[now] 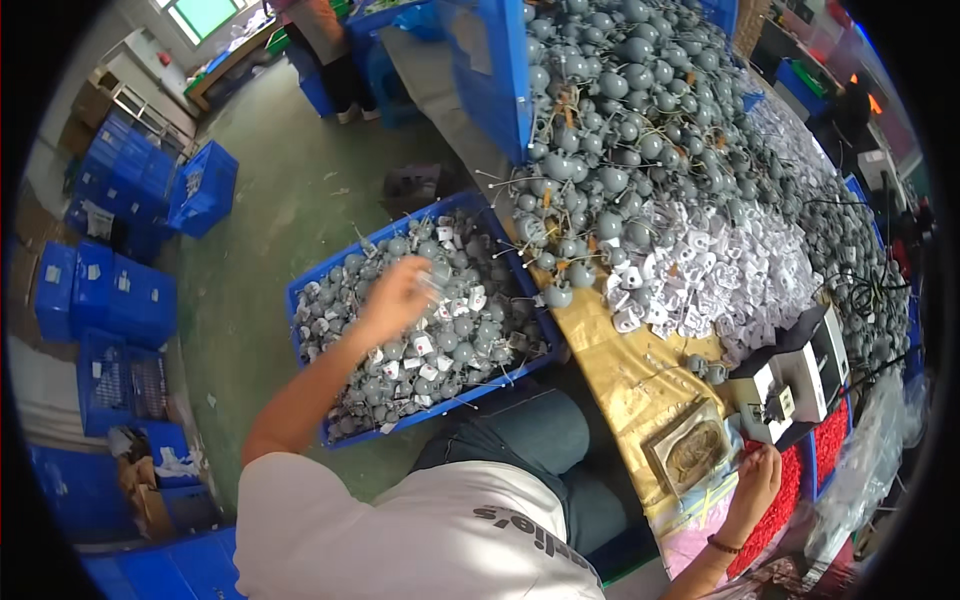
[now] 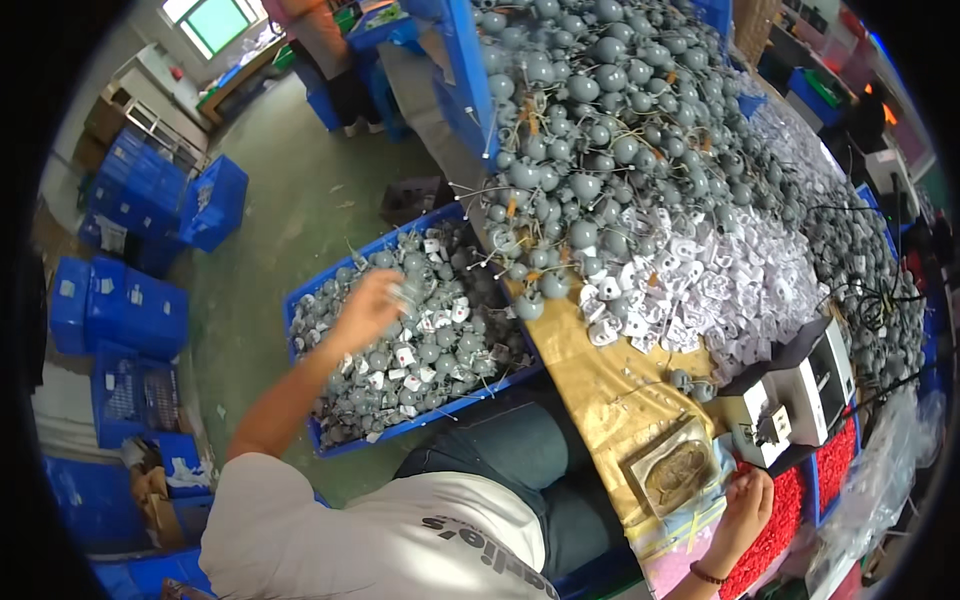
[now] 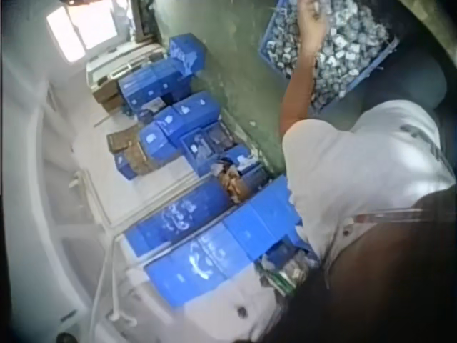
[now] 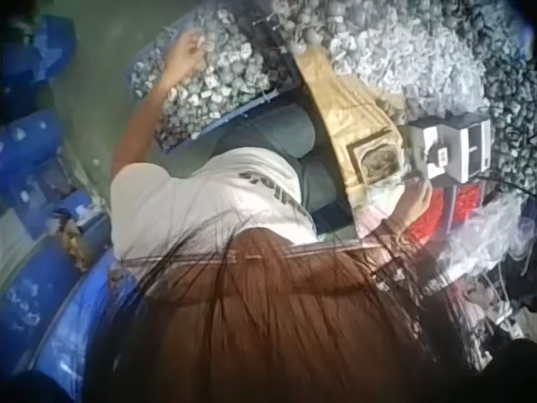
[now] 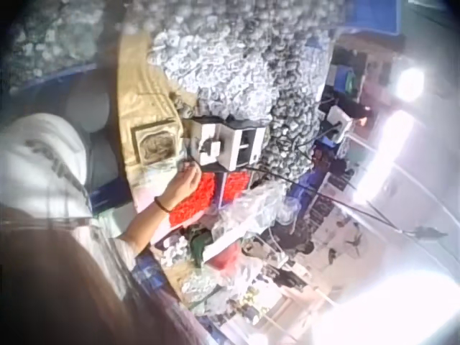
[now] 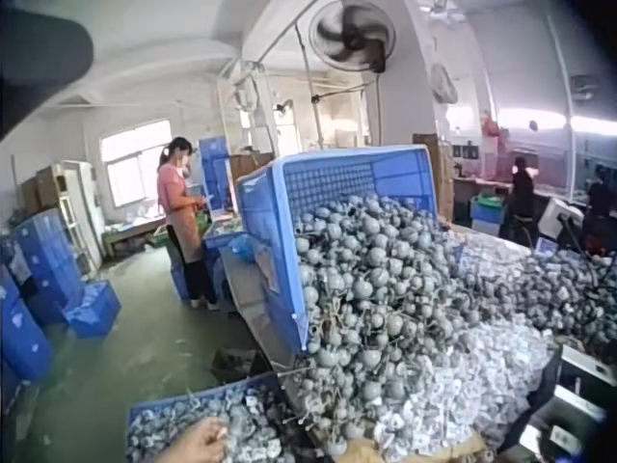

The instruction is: Assembling small light components by connecting internal parts and securing them with an electric screwdriver.

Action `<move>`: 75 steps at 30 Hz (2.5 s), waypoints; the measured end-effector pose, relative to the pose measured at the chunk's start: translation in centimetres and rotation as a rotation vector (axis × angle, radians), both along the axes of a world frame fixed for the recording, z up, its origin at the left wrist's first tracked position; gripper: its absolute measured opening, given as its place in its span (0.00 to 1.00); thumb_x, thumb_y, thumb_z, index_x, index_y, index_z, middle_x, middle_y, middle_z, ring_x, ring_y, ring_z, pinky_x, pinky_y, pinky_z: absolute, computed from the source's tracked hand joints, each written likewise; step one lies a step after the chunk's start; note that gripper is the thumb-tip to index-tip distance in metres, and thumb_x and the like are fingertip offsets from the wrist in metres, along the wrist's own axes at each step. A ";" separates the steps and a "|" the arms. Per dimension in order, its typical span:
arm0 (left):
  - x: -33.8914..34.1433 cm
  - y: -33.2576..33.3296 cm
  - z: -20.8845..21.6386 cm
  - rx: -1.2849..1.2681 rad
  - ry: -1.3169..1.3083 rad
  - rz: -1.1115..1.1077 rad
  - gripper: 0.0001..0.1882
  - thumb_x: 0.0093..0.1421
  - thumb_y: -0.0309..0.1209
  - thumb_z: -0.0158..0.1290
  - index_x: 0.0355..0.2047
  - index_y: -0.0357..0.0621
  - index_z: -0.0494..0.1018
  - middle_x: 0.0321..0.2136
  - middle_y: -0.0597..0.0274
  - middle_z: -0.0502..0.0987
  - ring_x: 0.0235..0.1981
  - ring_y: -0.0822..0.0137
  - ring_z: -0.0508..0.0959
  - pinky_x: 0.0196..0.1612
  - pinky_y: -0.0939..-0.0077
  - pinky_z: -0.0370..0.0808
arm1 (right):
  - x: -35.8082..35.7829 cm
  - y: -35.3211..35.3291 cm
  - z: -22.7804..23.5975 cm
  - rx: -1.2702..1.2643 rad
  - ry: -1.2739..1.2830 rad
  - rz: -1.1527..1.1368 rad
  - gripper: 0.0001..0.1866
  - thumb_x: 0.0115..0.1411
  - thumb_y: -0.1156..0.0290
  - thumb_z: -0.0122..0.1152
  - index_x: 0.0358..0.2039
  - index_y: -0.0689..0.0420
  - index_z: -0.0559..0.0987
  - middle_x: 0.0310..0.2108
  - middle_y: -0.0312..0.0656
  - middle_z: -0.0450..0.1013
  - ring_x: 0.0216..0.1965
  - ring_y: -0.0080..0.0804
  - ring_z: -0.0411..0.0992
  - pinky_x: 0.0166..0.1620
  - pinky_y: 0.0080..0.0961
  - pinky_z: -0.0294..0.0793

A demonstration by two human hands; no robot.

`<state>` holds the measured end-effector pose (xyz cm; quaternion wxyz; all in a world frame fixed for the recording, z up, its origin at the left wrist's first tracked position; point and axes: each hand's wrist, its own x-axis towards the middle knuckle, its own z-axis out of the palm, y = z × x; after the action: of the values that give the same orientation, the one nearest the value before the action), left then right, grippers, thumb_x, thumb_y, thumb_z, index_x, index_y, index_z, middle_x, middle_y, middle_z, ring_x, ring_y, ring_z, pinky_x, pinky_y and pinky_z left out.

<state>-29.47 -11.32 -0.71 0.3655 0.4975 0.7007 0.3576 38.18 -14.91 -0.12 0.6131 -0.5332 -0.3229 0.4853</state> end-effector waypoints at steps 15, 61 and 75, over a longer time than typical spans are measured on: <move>-29.9 -8.3 -15.5 -0.122 0.619 0.625 0.18 0.48 0.29 0.67 0.40 0.39 0.80 0.33 0.49 0.84 0.37 0.54 0.84 0.41 0.61 0.78 | 4.9 -4.8 -2.0 -0.102 -0.168 -0.126 0.07 0.71 0.69 0.57 0.45 0.57 0.78 0.30 0.30 0.73 0.27 0.12 0.66 0.29 0.09 0.64; 33.9 12.4 4.6 0.275 0.294 -0.845 0.16 0.56 0.20 0.61 0.45 0.42 0.75 0.39 0.57 0.77 0.42 0.64 0.78 0.45 0.70 0.75 | 8.1 -5.9 -2.5 -0.081 -1.633 -0.004 0.06 0.55 0.81 0.60 0.35 0.61 0.79 0.34 0.47 0.73 0.39 0.47 0.72 0.42 0.38 0.73; 41.7 6.2 2.3 0.401 -0.030 -1.262 0.14 0.59 0.21 0.59 0.46 0.41 0.79 0.39 0.57 0.80 0.38 0.59 0.80 0.42 0.70 0.78 | -2.0 -4.9 0.3 0.107 -0.488 -0.015 0.07 0.59 0.84 0.64 0.39 0.65 0.79 0.35 0.39 0.74 0.35 0.21 0.75 0.39 0.19 0.76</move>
<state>12.25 -5.14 1.63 0.4150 0.8658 0.1896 0.2053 36.21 -19.81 0.18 0.5479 -0.6039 -0.4826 0.3196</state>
